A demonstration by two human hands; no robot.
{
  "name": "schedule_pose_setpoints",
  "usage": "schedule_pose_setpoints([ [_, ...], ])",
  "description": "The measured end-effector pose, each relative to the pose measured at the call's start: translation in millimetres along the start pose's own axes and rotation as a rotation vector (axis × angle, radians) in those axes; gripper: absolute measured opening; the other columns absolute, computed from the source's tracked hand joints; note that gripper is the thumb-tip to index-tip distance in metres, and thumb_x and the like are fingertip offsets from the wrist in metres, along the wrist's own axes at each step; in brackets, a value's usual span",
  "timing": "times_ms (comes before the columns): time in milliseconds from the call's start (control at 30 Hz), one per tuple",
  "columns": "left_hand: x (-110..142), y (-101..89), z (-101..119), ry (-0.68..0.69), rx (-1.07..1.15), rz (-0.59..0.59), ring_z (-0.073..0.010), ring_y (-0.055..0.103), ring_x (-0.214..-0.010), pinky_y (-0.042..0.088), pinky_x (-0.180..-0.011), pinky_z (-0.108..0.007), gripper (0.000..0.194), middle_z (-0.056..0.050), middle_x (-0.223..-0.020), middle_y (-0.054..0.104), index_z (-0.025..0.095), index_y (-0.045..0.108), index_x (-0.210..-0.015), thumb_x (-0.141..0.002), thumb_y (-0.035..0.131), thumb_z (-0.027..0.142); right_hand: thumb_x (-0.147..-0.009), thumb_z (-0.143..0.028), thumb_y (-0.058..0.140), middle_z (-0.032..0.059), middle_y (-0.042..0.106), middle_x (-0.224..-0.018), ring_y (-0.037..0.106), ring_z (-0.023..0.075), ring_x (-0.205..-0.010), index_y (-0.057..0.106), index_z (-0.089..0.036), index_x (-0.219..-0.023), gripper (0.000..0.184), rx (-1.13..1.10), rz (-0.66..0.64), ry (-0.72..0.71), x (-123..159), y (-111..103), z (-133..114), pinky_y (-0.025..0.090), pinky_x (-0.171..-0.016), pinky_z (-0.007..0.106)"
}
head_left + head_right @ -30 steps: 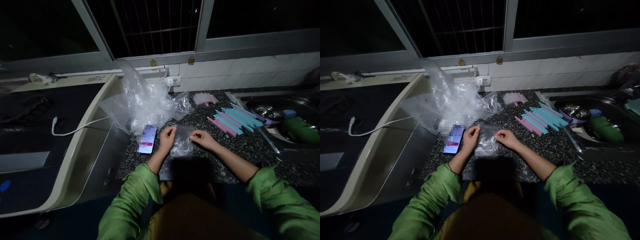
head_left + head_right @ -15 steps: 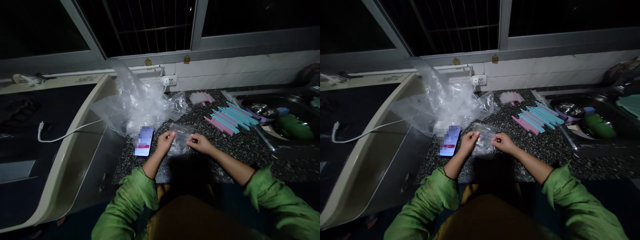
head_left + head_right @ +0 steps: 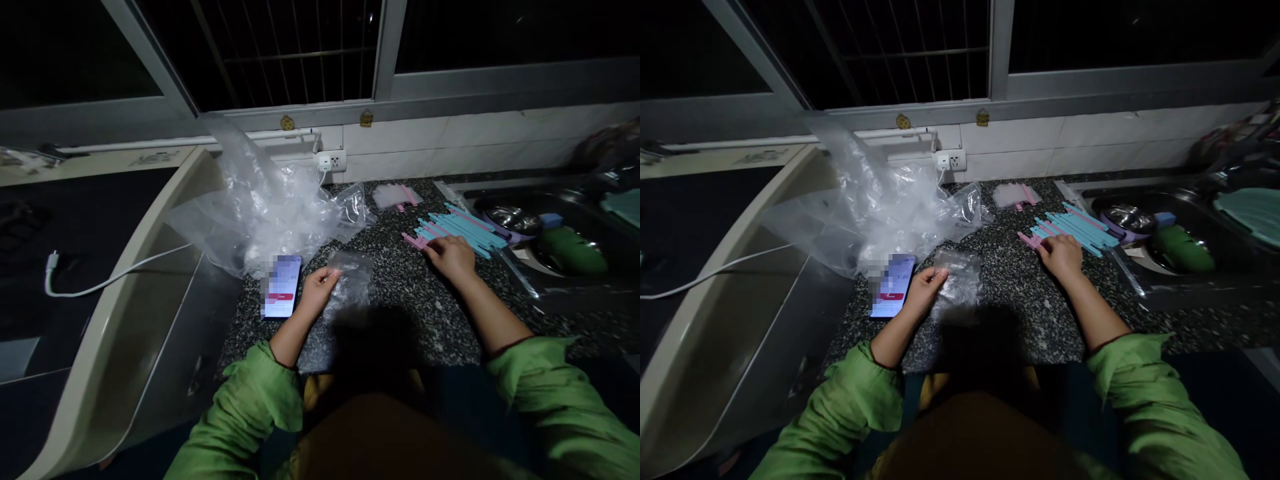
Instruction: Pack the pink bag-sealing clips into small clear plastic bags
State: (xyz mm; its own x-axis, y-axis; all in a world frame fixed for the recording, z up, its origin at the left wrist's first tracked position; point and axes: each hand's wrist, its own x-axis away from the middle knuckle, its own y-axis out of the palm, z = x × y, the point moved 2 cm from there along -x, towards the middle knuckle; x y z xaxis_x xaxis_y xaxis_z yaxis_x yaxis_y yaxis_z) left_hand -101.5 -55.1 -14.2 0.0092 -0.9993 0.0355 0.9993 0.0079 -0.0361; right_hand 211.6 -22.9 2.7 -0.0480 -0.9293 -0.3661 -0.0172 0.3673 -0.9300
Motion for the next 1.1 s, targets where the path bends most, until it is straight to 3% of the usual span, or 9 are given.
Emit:
schedule_pose_setpoints([
  [367,4,10.3,2,-0.159,0.231,-0.168,-0.01,0.052,-0.054,0.037,-0.053,-0.021,0.034,0.002,-0.063,0.061,0.016,0.055,-0.073,-0.052,0.07,0.039,-0.082,-0.04,0.045,0.0117,0.064,-0.083,0.05,0.0251,-0.082,0.069,-0.017,-0.089,0.034,-0.005,-0.012,-0.066,3,10,-6,0.034,-0.068,0.035],
  [667,3,10.9,1,-0.143,0.301,-0.183,-0.01,0.052,-0.057,0.039,-0.057,-0.022,0.036,0.002,-0.063,0.059,0.016,0.053,-0.072,-0.051,0.072,0.039,-0.08,-0.049,0.047,0.0137,0.064,-0.08,0.051,0.0262,-0.08,0.067,-0.015,-0.082,0.04,0.046,-0.052,-0.08,9,-1,-13,0.032,-0.064,0.035],
  [833,2,10.0,-2,-0.181,0.283,-0.175,-0.0088,0.048,-0.053,0.036,-0.055,-0.021,0.036,0.004,-0.059,0.057,0.015,0.055,-0.071,-0.052,0.072,0.04,-0.079,-0.041,0.051,0.0137,0.065,-0.082,0.052,0.0274,-0.081,0.066,-0.014,-0.081,0.031,0.086,-0.141,-0.07,13,-3,-20,0.032,-0.064,0.035],
  [1100,-1,9.0,-2,-0.141,0.312,-0.155,-0.0118,0.053,-0.062,0.039,-0.062,-0.023,0.034,0.002,-0.066,0.06,0.015,0.056,-0.075,-0.055,0.071,0.038,-0.079,-0.034,0.048,0.0137,0.065,-0.079,0.052,0.0267,-0.08,0.064,-0.014,-0.078,0.026,0.038,-0.123,-0.128,15,-3,-32,0.034,-0.065,0.035],
])
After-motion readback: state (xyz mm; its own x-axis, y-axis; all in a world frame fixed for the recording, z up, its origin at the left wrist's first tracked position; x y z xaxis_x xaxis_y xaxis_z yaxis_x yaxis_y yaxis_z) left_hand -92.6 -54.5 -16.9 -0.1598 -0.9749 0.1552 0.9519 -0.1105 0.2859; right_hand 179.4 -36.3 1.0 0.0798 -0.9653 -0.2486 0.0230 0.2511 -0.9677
